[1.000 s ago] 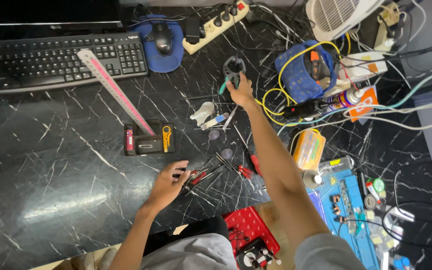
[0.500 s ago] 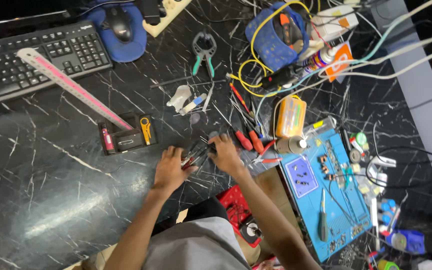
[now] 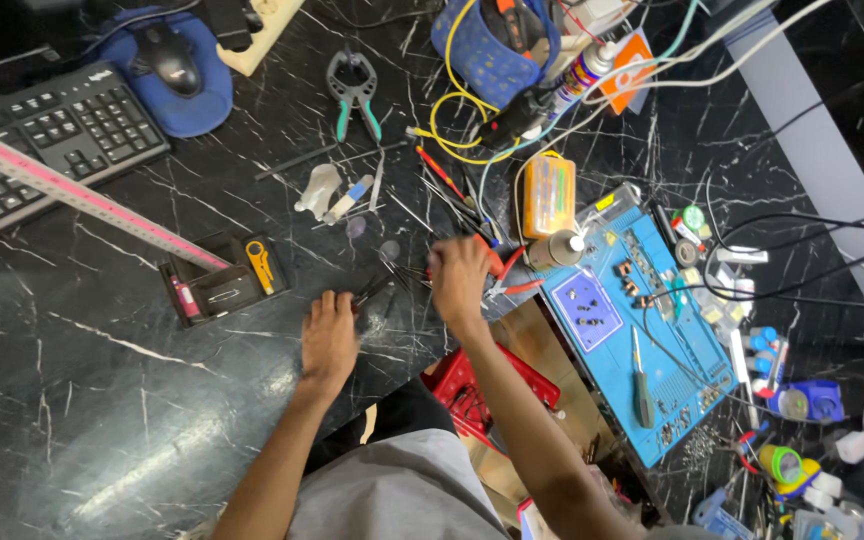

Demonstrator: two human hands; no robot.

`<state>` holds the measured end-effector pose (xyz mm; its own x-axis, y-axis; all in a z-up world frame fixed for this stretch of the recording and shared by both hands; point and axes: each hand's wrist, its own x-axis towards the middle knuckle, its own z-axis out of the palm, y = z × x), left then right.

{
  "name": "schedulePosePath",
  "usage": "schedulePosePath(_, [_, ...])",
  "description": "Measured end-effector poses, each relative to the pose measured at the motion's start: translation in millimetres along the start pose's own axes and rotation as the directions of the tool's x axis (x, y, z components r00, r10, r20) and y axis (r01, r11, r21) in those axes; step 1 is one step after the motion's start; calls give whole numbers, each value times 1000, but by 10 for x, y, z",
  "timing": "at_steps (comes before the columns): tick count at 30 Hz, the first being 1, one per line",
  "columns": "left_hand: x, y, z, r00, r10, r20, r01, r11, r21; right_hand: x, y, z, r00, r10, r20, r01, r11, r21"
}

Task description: The person organizes various tools on a cluttered black marble desk. They pick up and place down items such as pliers, screwdrivers, a ruler, and a tape measure, arranging them into a neat pile near the center of the workspace.

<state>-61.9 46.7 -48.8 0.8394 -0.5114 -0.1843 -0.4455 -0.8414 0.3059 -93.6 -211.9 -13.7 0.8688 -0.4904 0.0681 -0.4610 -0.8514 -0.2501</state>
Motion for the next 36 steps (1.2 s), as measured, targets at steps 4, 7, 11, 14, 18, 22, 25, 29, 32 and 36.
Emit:
schedulePosePath(4, [-45, -72, 41, 1000, -1, -4, 1, 1000, -8, 584, 418, 145, 987, 156, -34, -158, 986, -61])
schedulePosePath(7, [18, -142, 108, 1000, 23, -17, -23, 999, -37, 998, 619, 251, 999, -33, 6, 33, 999, 26])
schedulePosePath(11, [-20, -162, 15, 999, 34, 32, -31, 994, -105, 1286, 701, 304, 989, -1, 150, -17, 992, 121])
schedulePosePath(14, [-8, -158, -34, 999, 38, 36, -33, 991, -129, 1494, 851, 426, 980, 0, 197, -20, 995, 98])
schedulePosePath(18, [-31, -173, -31, 999, 38, 7, -37, 988, -148, 1640, 1046, 585, 976, 45, 215, -72, 990, 122])
schedulePosePath(22, [-19, -195, 17, 999, 45, -1, -45, 989, -139, 1372, 784, 180, 970, -35, 242, -22, 974, 227])
schedulePosePath(25, [-13, -208, 32, 999, 41, 15, -39, 990, -137, 1292, 696, 121, 976, -63, 209, 25, 983, 182])
schedulePosePath(29, [-7, -226, 54, 999, 48, 17, -45, 987, -154, 1286, 847, 317, 995, -103, -7, 103, 983, 150])
schedulePosePath(32, [-31, -230, 44, 999, 41, 23, -36, 985, -168, 1231, 893, 305, 998, -58, -17, 60, 993, 105])
schedulePosePath(36, [-51, -196, 13, 999, 36, 19, -32, 985, -171, 1161, 1000, 359, 989, 26, 149, -20, 999, -43])
